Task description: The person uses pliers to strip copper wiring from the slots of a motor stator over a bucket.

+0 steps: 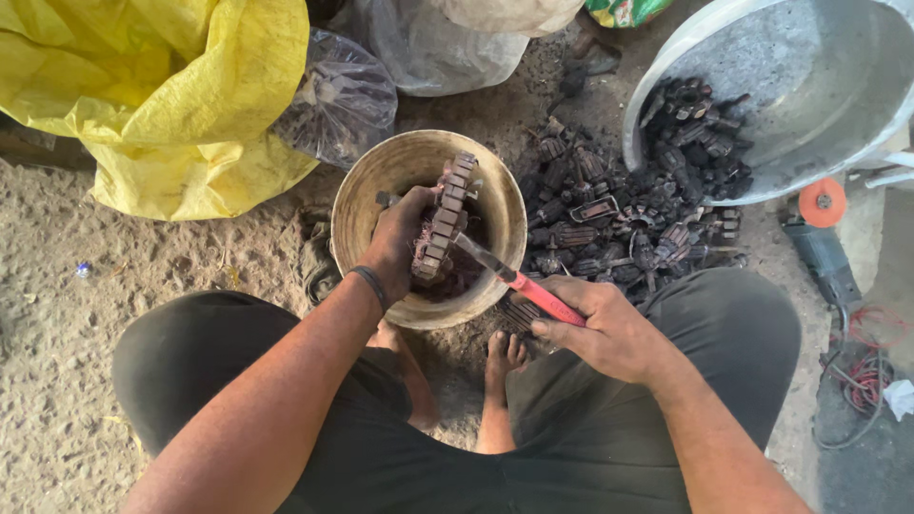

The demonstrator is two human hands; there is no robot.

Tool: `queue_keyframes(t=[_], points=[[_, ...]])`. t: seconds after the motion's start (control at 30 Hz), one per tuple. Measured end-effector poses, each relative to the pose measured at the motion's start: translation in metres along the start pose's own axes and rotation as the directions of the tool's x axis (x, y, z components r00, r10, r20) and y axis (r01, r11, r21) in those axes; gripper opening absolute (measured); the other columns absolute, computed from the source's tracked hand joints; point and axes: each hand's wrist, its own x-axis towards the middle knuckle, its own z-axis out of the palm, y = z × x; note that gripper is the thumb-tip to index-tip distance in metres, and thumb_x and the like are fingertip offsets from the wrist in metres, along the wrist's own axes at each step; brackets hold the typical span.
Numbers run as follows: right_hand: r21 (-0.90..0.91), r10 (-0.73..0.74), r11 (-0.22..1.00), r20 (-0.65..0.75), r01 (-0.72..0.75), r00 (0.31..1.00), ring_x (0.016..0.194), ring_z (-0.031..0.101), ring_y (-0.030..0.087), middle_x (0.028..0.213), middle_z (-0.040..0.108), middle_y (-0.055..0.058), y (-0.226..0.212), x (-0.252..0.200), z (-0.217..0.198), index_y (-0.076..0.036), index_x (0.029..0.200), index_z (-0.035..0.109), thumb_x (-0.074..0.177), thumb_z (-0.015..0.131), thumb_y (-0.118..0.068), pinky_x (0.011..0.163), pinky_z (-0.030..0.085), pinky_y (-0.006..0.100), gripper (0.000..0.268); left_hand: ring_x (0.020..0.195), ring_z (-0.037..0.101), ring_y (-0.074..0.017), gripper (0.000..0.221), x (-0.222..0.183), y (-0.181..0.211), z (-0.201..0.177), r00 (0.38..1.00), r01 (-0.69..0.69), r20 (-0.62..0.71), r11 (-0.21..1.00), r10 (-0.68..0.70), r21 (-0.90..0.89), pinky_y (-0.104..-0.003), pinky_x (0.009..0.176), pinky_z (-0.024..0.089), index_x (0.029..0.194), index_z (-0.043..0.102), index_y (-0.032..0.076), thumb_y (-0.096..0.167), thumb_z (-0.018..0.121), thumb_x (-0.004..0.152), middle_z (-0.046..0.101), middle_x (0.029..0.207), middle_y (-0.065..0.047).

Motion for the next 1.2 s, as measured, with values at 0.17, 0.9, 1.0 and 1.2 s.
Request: queue_keyframes(t=[0.17,0.9,1.0,1.2], points=[[-0.329,-0.323,0.897,-0.029,0.296,0.946,0.084,0.067,0.028,0.097,0.068,0.013,-0.003,-0.002,-0.002,0.000,0.108,0.069,0.086,0.074,-0.017,0.076,0.054,0.037,0.028,0.072,0.069,-0.0184,0.035,0.001,-0.001,0.002,0.977,-0.070,-0.207,0.996,0.058,-0.047,-0.035,0.068,0.058,0.103,0.071,0.005,0.035,0.066,0.086,0.072,0.087,-0.007],[-0.575,-0.436,0.777,-0.202,0.255,0.877,0.097,0.066,0.043,0.110,0.066,0.023,0.004,0.002,0.019,-0.002,0.120,0.069,0.081,0.076,-0.020,0.082,0.052,0.048,0.043,0.069,0.070,-0.0256,0.063,0.014,0.000,-0.039,0.996,0.017,0.092,0.939,0.016,-0.344,-0.046,0.059,0.060,0.115,0.068,0.010,0.066,0.048,0.095,0.071,0.088,-0.007],[-0.461,-0.357,0.856,-0.199,0.234,0.913,0.103,0.069,0.040,0.124,0.066,0.021,0.001,-0.002,0.021,-0.003,0.119,0.069,0.083,0.076,-0.021,0.086,0.055,0.044,0.041,0.065,0.071,-0.0294,0.065,0.008,-0.010,-0.041,0.996,0.021,0.093,0.978,-0.001,-0.210,-0.044,0.057,0.059,0.117,0.070,0.011,0.066,0.047,0.093,0.073,0.089,-0.010],[-0.460,-0.434,0.825,-0.146,0.328,0.889,0.105,0.067,0.041,0.123,0.065,0.023,-0.002,-0.001,0.024,0.000,0.118,0.070,0.084,0.078,-0.022,0.088,0.054,0.043,0.041,0.062,0.069,-0.0241,0.048,-0.001,-0.012,-0.029,0.995,-0.046,0.083,0.989,0.058,-0.141,-0.039,0.052,0.060,0.122,0.063,0.016,0.052,0.051,0.093,0.074,0.096,-0.004]])
